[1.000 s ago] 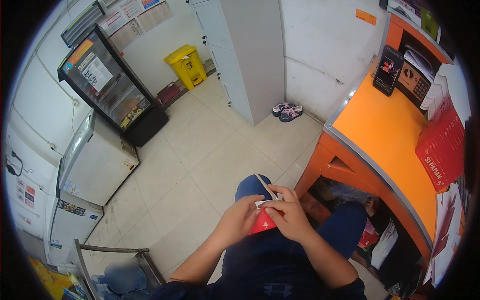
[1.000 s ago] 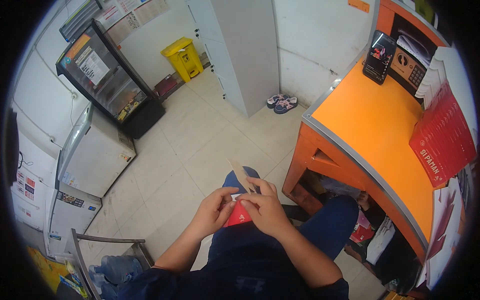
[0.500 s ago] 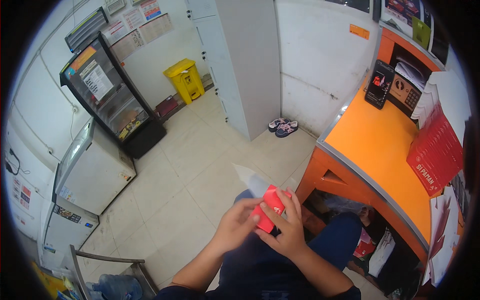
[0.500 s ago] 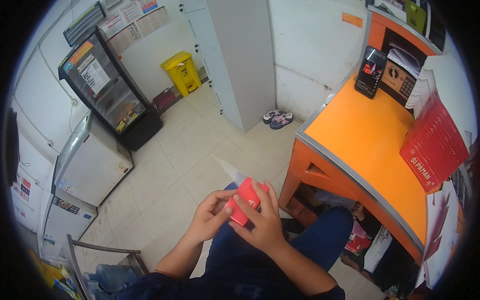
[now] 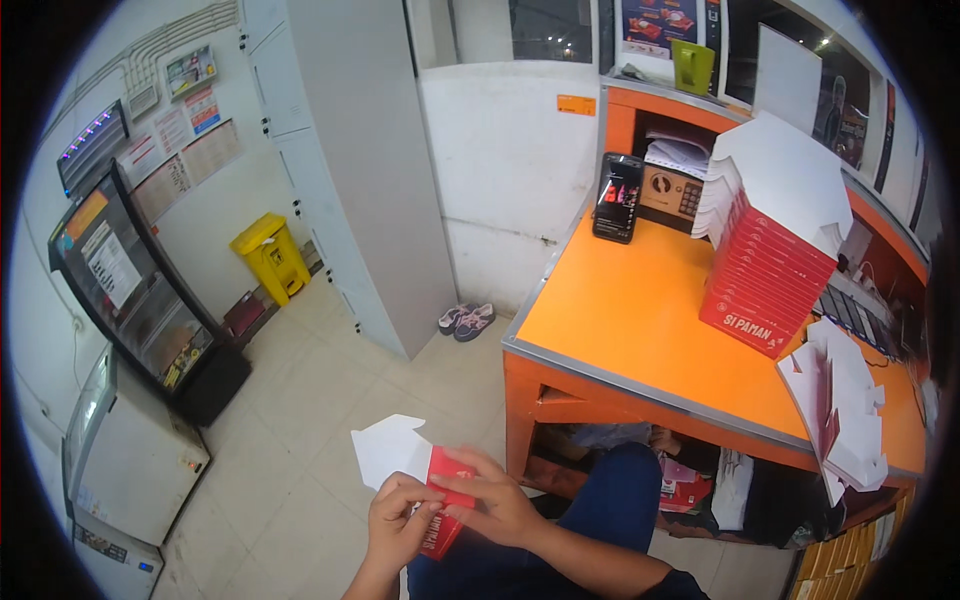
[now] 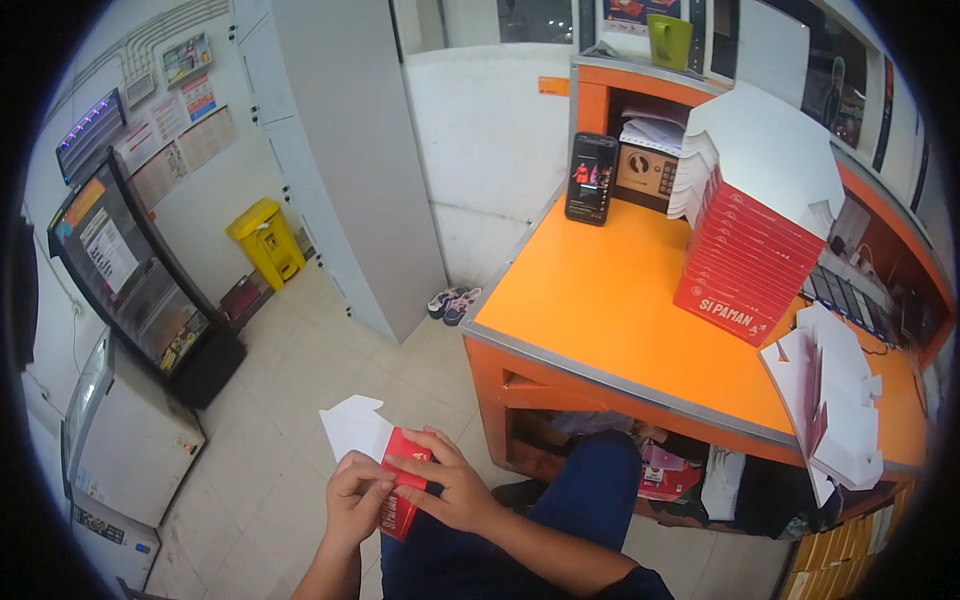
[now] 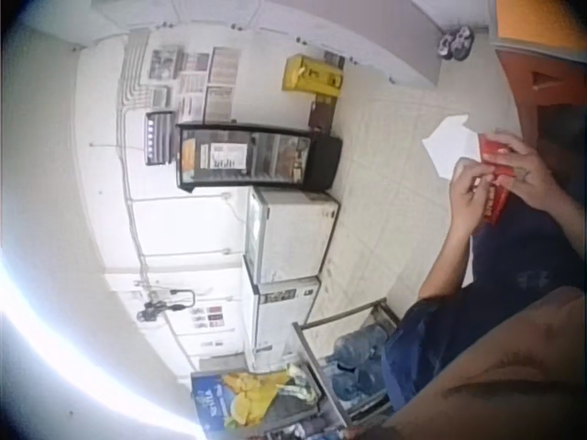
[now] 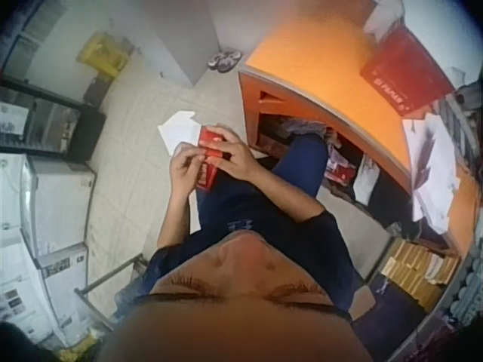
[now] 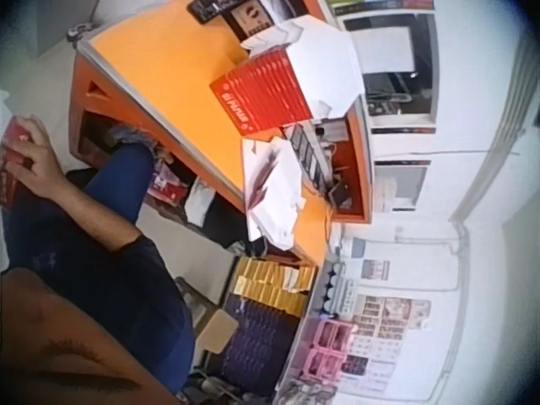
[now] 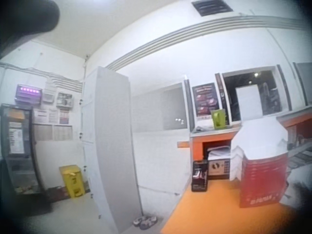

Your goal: The person folds flat white cardboard pieces into box shapes by hand, creasing the flaps and tucking them into slots. They then stack the assembled boxes on an orange counter next to a stack of red boxes.

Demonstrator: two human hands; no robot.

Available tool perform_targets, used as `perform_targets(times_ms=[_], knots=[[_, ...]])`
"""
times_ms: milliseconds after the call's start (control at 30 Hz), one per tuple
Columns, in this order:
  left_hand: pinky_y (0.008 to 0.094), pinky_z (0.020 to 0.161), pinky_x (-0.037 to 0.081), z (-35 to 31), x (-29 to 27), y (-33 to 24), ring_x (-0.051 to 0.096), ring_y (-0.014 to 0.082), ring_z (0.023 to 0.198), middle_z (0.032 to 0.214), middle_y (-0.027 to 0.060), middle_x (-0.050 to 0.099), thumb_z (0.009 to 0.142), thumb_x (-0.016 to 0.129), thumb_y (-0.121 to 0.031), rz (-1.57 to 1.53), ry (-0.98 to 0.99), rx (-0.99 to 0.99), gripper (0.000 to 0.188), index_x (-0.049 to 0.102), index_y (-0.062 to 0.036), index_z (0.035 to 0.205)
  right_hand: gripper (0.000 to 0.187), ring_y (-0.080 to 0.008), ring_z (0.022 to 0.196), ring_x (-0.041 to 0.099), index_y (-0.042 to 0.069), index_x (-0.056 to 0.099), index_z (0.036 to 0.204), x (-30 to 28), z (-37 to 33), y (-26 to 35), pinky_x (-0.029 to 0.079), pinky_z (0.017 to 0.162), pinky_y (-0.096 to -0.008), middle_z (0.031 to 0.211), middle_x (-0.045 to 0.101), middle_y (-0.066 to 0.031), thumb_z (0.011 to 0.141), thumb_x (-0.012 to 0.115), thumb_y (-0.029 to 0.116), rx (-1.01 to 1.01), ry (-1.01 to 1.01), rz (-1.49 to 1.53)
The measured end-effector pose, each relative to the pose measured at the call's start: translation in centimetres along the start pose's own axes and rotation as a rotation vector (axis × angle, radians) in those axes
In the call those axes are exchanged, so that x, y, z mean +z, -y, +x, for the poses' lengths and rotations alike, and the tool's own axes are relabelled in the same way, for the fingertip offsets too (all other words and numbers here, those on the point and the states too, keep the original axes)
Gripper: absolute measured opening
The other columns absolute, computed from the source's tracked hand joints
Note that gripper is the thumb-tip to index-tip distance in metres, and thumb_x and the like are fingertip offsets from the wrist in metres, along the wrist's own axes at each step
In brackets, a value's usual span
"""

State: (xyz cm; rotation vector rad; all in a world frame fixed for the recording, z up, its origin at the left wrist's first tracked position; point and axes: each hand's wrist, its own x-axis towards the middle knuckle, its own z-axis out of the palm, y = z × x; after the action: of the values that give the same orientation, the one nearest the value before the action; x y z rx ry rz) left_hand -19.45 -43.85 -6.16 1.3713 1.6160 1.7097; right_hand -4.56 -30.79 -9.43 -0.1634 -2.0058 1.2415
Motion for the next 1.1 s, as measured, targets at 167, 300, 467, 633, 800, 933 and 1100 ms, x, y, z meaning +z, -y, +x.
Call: perform_targets(times_ms=[167, 300, 467, 633, 800, 933, 1100], knots=[[0.0298, 0.083, 0.05, 0.1, -0.2, -0.3, 0.064, 0.0195, 0.093, 0.102, 0.01, 0.066, 0.087, 0.078, -0.001, 0.118, 0.0, 0.036, 0.014, 0.074, -0.0012, 0.1, 0.046, -0.0383, 0.148, 0.041, 0.012, 0.069, 0.138, 0.0, -0.1, 0.3, 0.035, 0.12, -0.0475, 0.157, 0.046, -0.0185, 0.092, 0.077, 0.016, -0.025, -0.015, -0.011], [0.0337, 0.09, 0.051, 0.8, 0.1, -0.7, 0.065, 0.0235, 0.097, 0.115, 0.013, 0.065, 0.087, 0.082, -0.019, 0.183, -0.124, 0.205, 0.043, 0.067, 0.0005, 0.122, 0.043, -0.0413, 0.149, 0.038, 0.01, 0.07, 0.137, -0.8, 0.2, 0.5, 0.031, 0.122, -0.0499, 0.158, 0.044, -0.0202, 0.096, 0.074, 0.022, -0.072, -0.168, 0.016], [0.0371, 0.1, 0.049, 0.9, 0.0, 2.0, 0.066, 0.0248, 0.104, 0.123, 0.0147, 0.065, 0.099, 0.072, -0.038, 0.362, -0.631, 0.293, 0.056, 0.057, 0.0037, 0.133, 0.045, -0.0446, 0.15, 0.036, 0.01, 0.071, 0.135, -2.3, 2.0, 3.2, 0.028, 0.123, -0.0521, 0.156, 0.046, -0.0234, 0.099, 0.071, 0.038, -0.158, -0.515, 0.052], [0.0338, 0.096, 0.053, -1.3, 0.0, 4.0, 0.066, 0.0178, 0.106, 0.113, 0.0102, 0.069, 0.109, 0.06, -0.026, -0.441, -0.441, -0.093, 0.03, 0.06, 0.0025, 0.118, 0.052, -0.0473, 0.153, 0.029, 0.011, 0.069, 0.138, -1.8, 2.2, 3.1, 0.027, 0.123, -0.0547, 0.16, 0.04, -0.025, 0.101, 0.066, 0.048, -0.252, -0.501, 0.045], [0.0388, 0.1, 0.053, -1.2, 0.0, 4.7, 0.066, 0.019, 0.107, 0.116, 0.0103, 0.069, 0.108, 0.061, -0.028, -0.365, -0.403, -0.019, 0.027, 0.061, -0.0017, 0.113, 0.052, -0.0496, 0.154, 0.025, 0.01, 0.067, 0.14, -2.2, 2.1, 3.0, 0.026, 0.123, -0.0557, 0.163, 0.034, -0.0266, 0.101, 0.068, 0.044, -0.283, -0.496, 0.021], [0.0391, 0.1, 0.053, -0.4, 1.2, 3.6, 0.066, 0.0184, 0.105, 0.113, 0.0083, 0.068, 0.107, 0.064, -0.025, -0.432, -0.48, 0.055, 0.02, 0.059, -0.0057, 0.105, 0.051, -0.05, 0.156, 0.022, 0.01, 0.064, 0.144, -2.8, 2.3, 3.3, 0.027, 0.123, -0.0546, 0.169, 0.021, -0.0297, 0.102, 0.067, 0.04, -0.321, -0.452, -0.03], [0.0385, 0.102, 0.051, 2.0, 2.1, 3.0, 0.065, 0.0188, 0.109, 0.117, 0.0091, 0.067, 0.107, 0.064, -0.022, -0.429, -0.438, 0.116, 0.018, 0.06, -0.0046, 0.108, 0.053, -0.0496, 0.155, 0.023, 0.009, 0.056, 0.151, -5.5, 1.5, 5.1, 0.031, 0.122, -0.0476, 0.166, 0.026, -0.033, 0.102, 0.068, 0.025, -0.274, -0.442, -0.177]])
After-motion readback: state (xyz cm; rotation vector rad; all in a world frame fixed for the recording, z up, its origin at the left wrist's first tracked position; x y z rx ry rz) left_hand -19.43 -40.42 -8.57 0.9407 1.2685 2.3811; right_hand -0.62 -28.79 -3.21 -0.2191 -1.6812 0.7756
